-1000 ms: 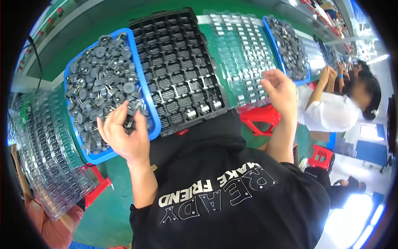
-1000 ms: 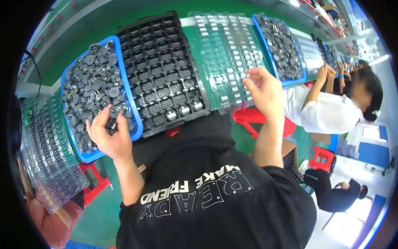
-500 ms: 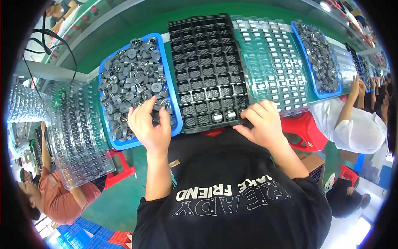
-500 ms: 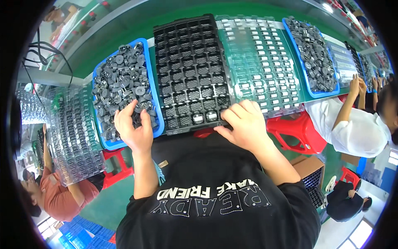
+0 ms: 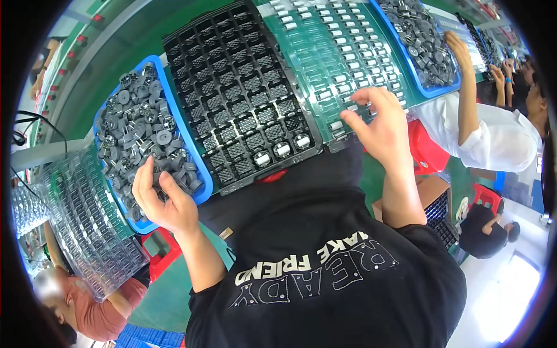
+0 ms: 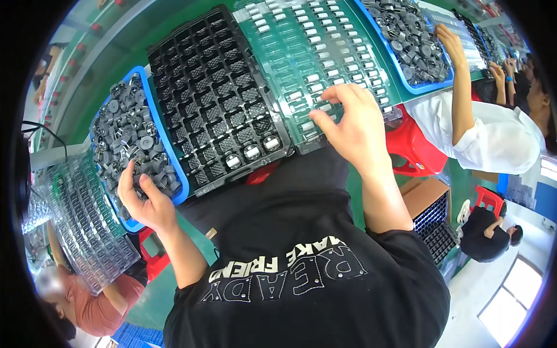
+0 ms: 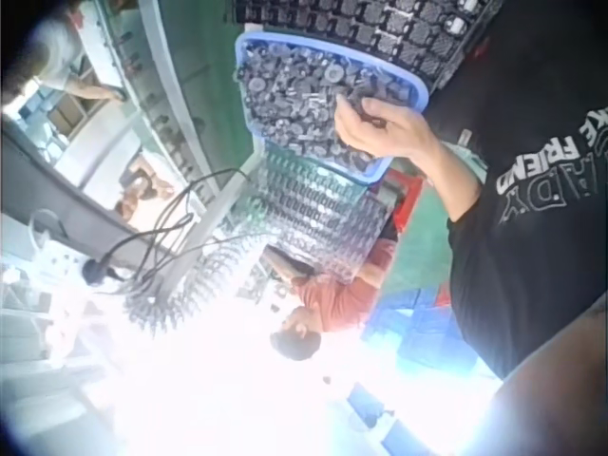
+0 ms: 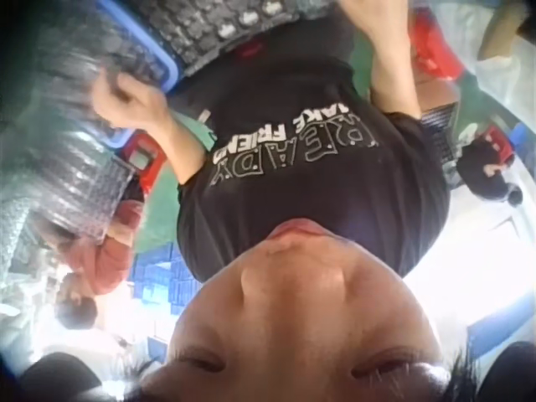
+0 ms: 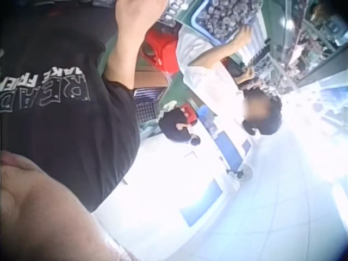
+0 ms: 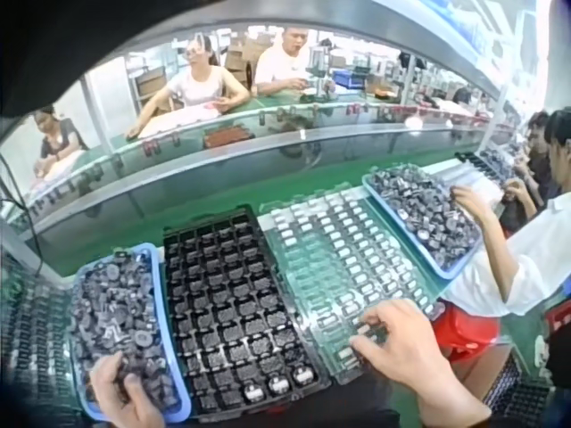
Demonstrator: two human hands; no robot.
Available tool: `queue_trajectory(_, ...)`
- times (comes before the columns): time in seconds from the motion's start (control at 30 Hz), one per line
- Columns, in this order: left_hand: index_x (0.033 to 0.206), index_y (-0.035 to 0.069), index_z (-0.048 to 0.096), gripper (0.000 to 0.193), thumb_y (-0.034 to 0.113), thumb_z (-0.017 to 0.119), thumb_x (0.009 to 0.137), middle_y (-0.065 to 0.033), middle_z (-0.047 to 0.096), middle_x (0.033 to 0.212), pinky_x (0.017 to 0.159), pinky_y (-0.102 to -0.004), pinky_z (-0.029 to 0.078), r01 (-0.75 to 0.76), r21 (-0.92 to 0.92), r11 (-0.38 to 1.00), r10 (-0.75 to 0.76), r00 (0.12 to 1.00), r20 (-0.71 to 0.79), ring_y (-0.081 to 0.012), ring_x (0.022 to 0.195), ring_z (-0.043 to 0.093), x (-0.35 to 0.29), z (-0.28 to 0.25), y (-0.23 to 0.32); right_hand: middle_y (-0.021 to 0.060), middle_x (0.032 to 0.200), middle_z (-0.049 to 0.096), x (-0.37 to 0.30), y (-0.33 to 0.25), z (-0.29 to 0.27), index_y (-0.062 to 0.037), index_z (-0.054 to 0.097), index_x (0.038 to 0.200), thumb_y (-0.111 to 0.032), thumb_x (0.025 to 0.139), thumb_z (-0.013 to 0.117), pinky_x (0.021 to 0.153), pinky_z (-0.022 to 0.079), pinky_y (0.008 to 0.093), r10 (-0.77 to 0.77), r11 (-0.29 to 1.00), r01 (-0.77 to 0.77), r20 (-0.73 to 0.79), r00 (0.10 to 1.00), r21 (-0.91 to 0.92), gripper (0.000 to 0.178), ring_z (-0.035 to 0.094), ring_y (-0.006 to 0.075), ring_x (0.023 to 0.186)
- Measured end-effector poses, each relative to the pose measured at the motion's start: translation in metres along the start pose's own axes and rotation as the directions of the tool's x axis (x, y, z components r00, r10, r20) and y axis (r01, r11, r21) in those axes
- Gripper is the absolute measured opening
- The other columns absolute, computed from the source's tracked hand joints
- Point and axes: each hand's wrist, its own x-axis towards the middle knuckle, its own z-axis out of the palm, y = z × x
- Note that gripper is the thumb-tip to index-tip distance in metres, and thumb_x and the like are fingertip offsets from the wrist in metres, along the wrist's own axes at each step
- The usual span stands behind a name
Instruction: Assembling and sorting small electronic motor components into black plastic trays on a factory production line.
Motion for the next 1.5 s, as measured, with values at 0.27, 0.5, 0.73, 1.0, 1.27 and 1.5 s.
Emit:
queue_trajectory(0.27, 0.138, -0.003, 0.060, 0.039, -0.002, 0.053, 0.099, -0.0140, 0.064, 0.126, 0.098, -0.0345, 0.047, 0.270, -0.512, 0.815, -0.302, 0.953, 0.022, -0.0213, 0.107, 0.061, 0.004, -0.013, 0.020, 0.0106, 0.088, 0.063, 0.000, -0.008, 0.005, -0.0035, 0.065, 0.091, -0.011, 0.069, 0.086, 0.082, 0.050, 0.0394, -0.013, 0.999, 0.003, 0.264, 0.964, 0.039, 0.031, 0.063, 0.0284, 0.090)
queue_trajectory(0.5, 0.140, -0.004, 0.052, 0.043, 0.001, 0.058, 0.098, -0.0173, 0.062, 0.127, 0.086, -0.0319, 0.053, 0.484, -0.872, -0.066, -0.242, 0.841, 0.485, -0.0183, 0.090, 0.064, 0.012, -0.022, 0.019, 0.0074, 0.085, 0.055, 0.006, -0.011, 0.002, -0.0022, 0.063, 0.089, -0.004, 0.070, 0.080, 0.077, 0.047, 0.0337, 0.088, 0.996, -0.087, 0.350, 0.932, -0.017, 0.025, 0.056, 0.0219, 0.082)
queue_trajectory(0.73, 0.135, -0.003, 0.055, 0.039, 0.002, 0.060, 0.097, -0.0189, 0.061, 0.129, 0.084, -0.0301, 0.056, 0.515, -0.831, -0.210, -0.138, 0.826, 0.546, -0.0173, 0.091, 0.066, 0.009, -0.020, 0.010, 0.0081, 0.087, 0.057, 0.008, -0.020, 0.008, -0.0019, 0.064, 0.087, -0.005, 0.075, 0.076, 0.076, 0.048, 0.0329, 0.130, 0.991, -0.116, 0.292, 0.948, -0.065, 0.017, 0.056, 0.0211, 0.080)
queue_trajectory(1.0, 0.134, -0.003, 0.058, 0.037, 0.006, 0.061, 0.099, -0.0184, 0.064, 0.127, 0.085, -0.0308, 0.057, 0.571, -0.765, -0.298, -0.142, 0.766, 0.627, -0.0169, 0.092, 0.067, 0.010, -0.022, 0.014, 0.0083, 0.094, 0.060, 0.003, -0.004, -0.010, 0.0000, 0.071, 0.098, 0.006, 0.075, 0.069, 0.079, 0.048, 0.0312, -0.166, 0.979, 0.096, 0.423, 0.891, 0.182, 0.024, 0.059, 0.0212, 0.087)
queue_trajectory(1.27, 0.134, -0.004, 0.058, 0.044, 0.020, 0.071, 0.099, -0.0174, 0.065, 0.123, 0.082, -0.0323, 0.057, 0.635, -0.770, -0.059, -0.120, 0.762, 0.637, -0.0188, 0.098, 0.066, 0.006, -0.015, 0.031, 0.0125, 0.102, 0.071, -0.009, -0.042, 0.003, 0.0034, 0.068, 0.107, 0.004, 0.094, 0.065, 0.074, 0.054, 0.0265, 0.152, 0.729, -0.286, 0.260, 0.954, 0.622, 0.014, 0.067, 0.0154, 0.080)
queue_trajectory(1.5, 0.131, -0.004, 0.062, 0.038, 0.012, 0.071, 0.098, -0.0127, 0.069, 0.120, 0.093, -0.0303, 0.058, 0.569, -0.822, -0.025, -0.116, 0.815, 0.567, -0.0172, 0.112, 0.067, 0.002, -0.016, 0.051, 0.0158, 0.106, 0.073, 0.001, -0.147, 0.037, 0.0029, 0.074, 0.110, 0.013, 0.085, 0.071, 0.081, 0.061, 0.0302, -0.268, 0.531, 0.011, 0.156, 0.951, 0.847, 0.027, 0.073, 0.0210, 0.094)
